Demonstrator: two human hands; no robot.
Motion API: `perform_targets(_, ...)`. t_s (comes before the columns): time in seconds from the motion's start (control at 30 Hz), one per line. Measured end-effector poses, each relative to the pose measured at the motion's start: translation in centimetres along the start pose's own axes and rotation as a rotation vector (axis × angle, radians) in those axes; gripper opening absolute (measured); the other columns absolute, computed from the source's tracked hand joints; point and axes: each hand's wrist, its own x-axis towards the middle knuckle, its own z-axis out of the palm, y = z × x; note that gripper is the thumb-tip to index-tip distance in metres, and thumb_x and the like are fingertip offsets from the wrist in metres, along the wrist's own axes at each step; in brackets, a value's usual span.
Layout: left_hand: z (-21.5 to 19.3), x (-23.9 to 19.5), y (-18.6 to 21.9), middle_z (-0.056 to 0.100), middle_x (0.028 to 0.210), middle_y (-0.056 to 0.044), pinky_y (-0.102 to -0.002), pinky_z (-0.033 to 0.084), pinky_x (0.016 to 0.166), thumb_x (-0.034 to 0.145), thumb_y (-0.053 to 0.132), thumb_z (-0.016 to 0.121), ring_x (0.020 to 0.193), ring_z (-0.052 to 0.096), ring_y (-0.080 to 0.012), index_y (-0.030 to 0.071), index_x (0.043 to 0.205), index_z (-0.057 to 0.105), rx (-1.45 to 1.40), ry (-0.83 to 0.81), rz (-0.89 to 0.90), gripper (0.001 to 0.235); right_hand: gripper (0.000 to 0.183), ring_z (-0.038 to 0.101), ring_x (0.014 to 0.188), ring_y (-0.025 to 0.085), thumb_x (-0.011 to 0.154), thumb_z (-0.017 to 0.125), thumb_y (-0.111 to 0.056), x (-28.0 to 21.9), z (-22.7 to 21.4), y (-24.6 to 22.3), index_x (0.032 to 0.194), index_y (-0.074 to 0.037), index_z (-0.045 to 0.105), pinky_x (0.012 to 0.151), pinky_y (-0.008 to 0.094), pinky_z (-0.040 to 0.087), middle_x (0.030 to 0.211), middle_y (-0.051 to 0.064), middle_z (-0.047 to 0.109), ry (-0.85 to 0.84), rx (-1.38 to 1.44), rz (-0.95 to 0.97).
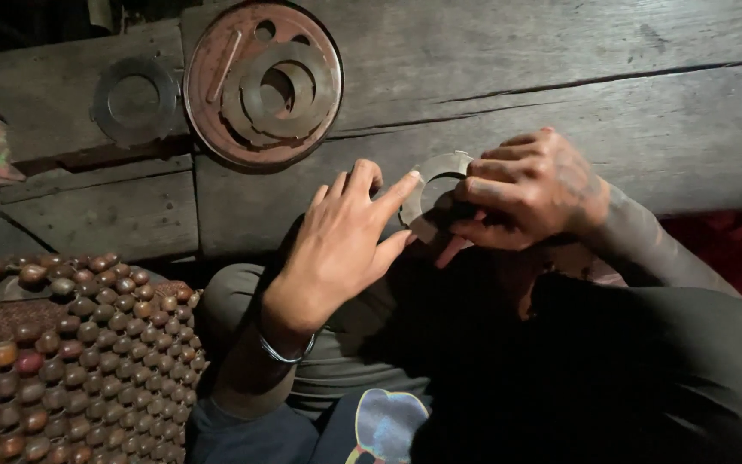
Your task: Smoothing the edges of circular metal rings using a small piece of abrasive material
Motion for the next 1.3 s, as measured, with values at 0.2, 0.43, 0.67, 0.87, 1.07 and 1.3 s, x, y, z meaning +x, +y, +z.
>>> perform_targets(0.2,-0.10,0.08,0.01,0.042,0.108,-0.010,-0.049,0.046,0.070,0.087,0.032,0.074,0.089,0.057,-0.0384,0.016,0.147,0.052,-0.006,-0.004,0.004,0.066,0.030,0.057,0.052,0.024,0.092,0.073,-0.038,-0.61,0.36,0.43,0.081,-0.012,0.063,0.050,0.037,0.048,0.065,0.004,0.052,-0.013,-0.004,0.027)
perform_targets(0.43,0.07,0.04,-0.05,0.042,0.108,-0.010,-0.049,0.047,0.070,0.086,0.030,0.074,0.089,0.057,-0.0387,0.018,0.149,0.050,-0.011,0.000,0.005,0.069,0.032,0.061,0.056,0.027,0.093,0.074,-0.039,-0.47,0.32,0.45,0.082,-0.012,0.062,0.053,0.040,0.050,0.068,0.006,0.054,-0.017,-0.017,0.085)
perform_targets(0.67,-0.03,-0.01,0.02,0.042,0.107,-0.010,-0.049,0.046,0.070,0.086,0.032,0.075,0.088,0.057,-0.0384,0.015,0.145,0.053,-0.010,0.001,0.005,0.065,0.028,0.061,0.057,0.026,0.093,0.073,-0.036,-0.08,0.21,0.25,0.082,-0.012,0.062,0.052,0.039,0.049,0.067,0.005,0.052,-0.035,0.000,0.058)
perform_targets(0.87,-0.17,0.03,0.08,0.042,0.108,-0.009,-0.048,0.046,0.071,0.087,0.031,0.074,0.088,0.057,-0.0380,0.016,0.145,0.053,-0.017,-0.011,-0.004,0.064,0.027,0.061,0.058,0.027,0.093,0.071,-0.034,-0.39,0.31,0.39,0.082,-0.012,0.062,0.053,0.040,0.049,0.067,0.006,0.055,-0.038,0.003,0.065)
perform_targets(1.07,0.10,0.11,-0.09,0.042,0.107,-0.009,-0.049,0.046,0.071,0.086,0.034,0.075,0.087,0.057,-0.0381,0.019,0.147,0.052,-0.007,-0.002,-0.005,0.067,0.026,0.061,0.057,0.027,0.092,0.072,-0.035,-0.54,0.21,0.63,0.082,-0.013,0.062,0.052,0.040,0.049,0.066,0.005,0.053,-0.057,0.017,0.076)
perform_targets(1.3,0.06,0.07,-0.06,0.042,0.108,-0.009,-0.048,0.045,0.070,0.087,0.032,0.074,0.087,0.057,-0.0383,0.018,0.148,0.051,-0.013,-0.004,-0.003,0.067,0.025,0.061,0.058,0.027,0.095,0.069,-0.034,-0.77,0.26,0.70,0.082,-0.014,0.061,0.053,0.039,0.050,0.068,0.005,0.054,-0.046,-0.017,0.094)
